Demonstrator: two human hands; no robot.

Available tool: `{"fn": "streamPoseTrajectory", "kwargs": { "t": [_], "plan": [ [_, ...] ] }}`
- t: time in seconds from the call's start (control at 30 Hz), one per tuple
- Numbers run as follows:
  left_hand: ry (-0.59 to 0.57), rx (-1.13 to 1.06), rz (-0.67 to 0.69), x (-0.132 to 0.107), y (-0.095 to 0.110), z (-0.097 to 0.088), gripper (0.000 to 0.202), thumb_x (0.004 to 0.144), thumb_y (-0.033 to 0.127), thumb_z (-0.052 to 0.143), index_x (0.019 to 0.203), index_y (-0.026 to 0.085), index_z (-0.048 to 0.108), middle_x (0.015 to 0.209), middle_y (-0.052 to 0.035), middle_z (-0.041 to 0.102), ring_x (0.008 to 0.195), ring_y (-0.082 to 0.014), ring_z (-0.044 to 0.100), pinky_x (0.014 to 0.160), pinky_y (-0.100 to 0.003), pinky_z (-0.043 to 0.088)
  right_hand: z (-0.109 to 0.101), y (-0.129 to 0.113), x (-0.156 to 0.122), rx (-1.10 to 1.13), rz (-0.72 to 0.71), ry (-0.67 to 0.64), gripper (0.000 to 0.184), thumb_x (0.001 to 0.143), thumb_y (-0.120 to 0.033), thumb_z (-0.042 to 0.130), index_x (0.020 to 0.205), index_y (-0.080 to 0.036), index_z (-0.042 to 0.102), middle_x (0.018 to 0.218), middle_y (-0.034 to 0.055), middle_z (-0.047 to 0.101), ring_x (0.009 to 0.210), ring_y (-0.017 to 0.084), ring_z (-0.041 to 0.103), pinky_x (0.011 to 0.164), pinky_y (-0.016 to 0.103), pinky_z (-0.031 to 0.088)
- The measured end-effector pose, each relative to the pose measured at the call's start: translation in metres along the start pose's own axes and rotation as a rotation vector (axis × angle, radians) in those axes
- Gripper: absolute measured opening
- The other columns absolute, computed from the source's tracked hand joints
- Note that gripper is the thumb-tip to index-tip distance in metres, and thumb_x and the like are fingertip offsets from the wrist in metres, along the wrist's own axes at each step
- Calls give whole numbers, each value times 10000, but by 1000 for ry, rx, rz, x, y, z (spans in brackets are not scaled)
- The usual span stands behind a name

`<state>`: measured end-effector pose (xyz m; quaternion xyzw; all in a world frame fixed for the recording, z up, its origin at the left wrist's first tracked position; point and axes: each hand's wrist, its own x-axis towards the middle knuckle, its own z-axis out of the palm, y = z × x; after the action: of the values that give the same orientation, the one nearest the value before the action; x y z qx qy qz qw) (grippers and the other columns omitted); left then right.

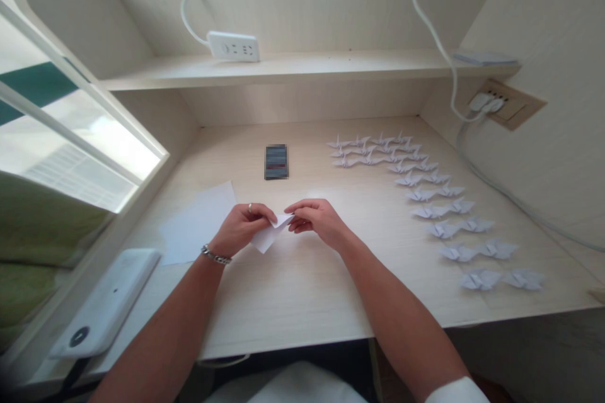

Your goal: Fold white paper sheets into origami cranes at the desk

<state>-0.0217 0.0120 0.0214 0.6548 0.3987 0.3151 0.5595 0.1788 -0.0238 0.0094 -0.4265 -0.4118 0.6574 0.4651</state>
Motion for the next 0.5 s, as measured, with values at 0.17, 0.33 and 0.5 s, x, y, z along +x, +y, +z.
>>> {"fn": "streamPoseTrajectory", "kwargs": {
  "t": [0.17,0.33,0.5],
  "plan": [
    [-63,50,21,0,-3,2,160,740,289,669,745,140,728,643,-18,631,539,-90,501,477,-194,369,2,5,1,-191,-14,3,316,699,-413,737,848,-134,739,649,41,678,601,124,623,610,257,508],
    [-57,44,20,1,-5,2,181,740,299,676,796,138,735,702,-41,671,581,-114,557,508,-210,414,1,7,1,-248,-54,3,329,677,-402,754,853,-124,745,637,43,675,581,122,602,581,260,488],
    [-50,1,18,2,-4,-1,180,748,290,659,833,150,733,806,-59,711,690,-154,618,591,-243,470,2,5,0,-259,-87,42,320,683,-385,749,865,-122,748,601,37,666,560,124,593,575,268,484]
  ]
}}
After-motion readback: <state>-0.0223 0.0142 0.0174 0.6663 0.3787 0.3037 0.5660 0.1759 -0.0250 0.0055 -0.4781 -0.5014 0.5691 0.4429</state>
